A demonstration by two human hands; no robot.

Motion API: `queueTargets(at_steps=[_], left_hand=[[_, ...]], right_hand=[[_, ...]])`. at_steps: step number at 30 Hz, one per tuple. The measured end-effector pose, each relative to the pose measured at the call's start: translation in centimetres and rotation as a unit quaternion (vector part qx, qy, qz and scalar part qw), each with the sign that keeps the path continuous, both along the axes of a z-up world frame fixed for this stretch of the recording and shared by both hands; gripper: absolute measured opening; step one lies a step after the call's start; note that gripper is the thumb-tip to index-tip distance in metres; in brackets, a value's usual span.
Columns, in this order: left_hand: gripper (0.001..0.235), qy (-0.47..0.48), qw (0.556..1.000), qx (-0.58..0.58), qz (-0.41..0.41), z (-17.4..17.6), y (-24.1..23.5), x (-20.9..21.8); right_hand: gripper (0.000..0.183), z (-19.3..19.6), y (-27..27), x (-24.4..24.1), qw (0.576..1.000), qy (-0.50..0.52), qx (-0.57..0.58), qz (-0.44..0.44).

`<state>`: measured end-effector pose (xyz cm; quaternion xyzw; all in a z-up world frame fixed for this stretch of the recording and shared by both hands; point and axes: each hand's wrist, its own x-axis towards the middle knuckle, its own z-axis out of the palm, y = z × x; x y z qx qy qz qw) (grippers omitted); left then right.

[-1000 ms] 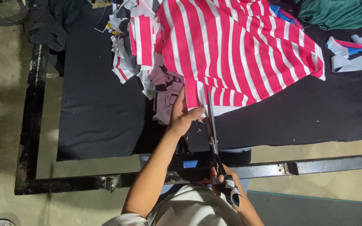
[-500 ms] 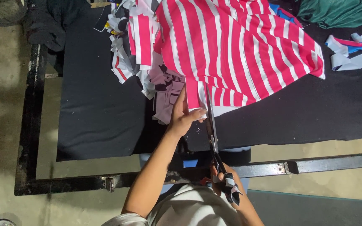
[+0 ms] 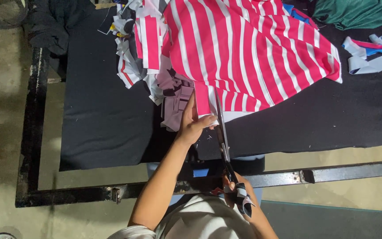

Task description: Cutting through a stack of striped fabric pieces with large scissors and sorting the resulting pieces on a cutting table.

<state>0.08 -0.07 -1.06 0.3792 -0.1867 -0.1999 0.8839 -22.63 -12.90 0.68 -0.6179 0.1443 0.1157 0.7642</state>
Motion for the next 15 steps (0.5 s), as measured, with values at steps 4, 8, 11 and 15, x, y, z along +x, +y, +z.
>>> queueTargets(at_steps=[4,8,11,15], left_hand=[[0.087,0.003,1.000,0.004,0.004,-0.6,0.0,0.1],[0.085,-0.005,1.000,-0.015,-0.002,-0.4,-0.1,0.2],[0.084,-0.019,0.999,-0.039,-0.007,-0.7,-0.2,0.2],[0.085,-0.005,0.999,-0.034,-0.005,-1.0,-0.1,0.2]], right_hand=[[0.028,-0.4,0.0,0.2,0.996,0.071,-0.048,-0.022],[0.045,1.0,0.5,0.1,0.998,-0.061,-0.034,0.006],[0.040,0.6,0.5,0.1,0.999,-0.038,-0.021,-0.006],[0.041,0.8,0.6,0.2,0.997,0.063,-0.037,-0.022]])
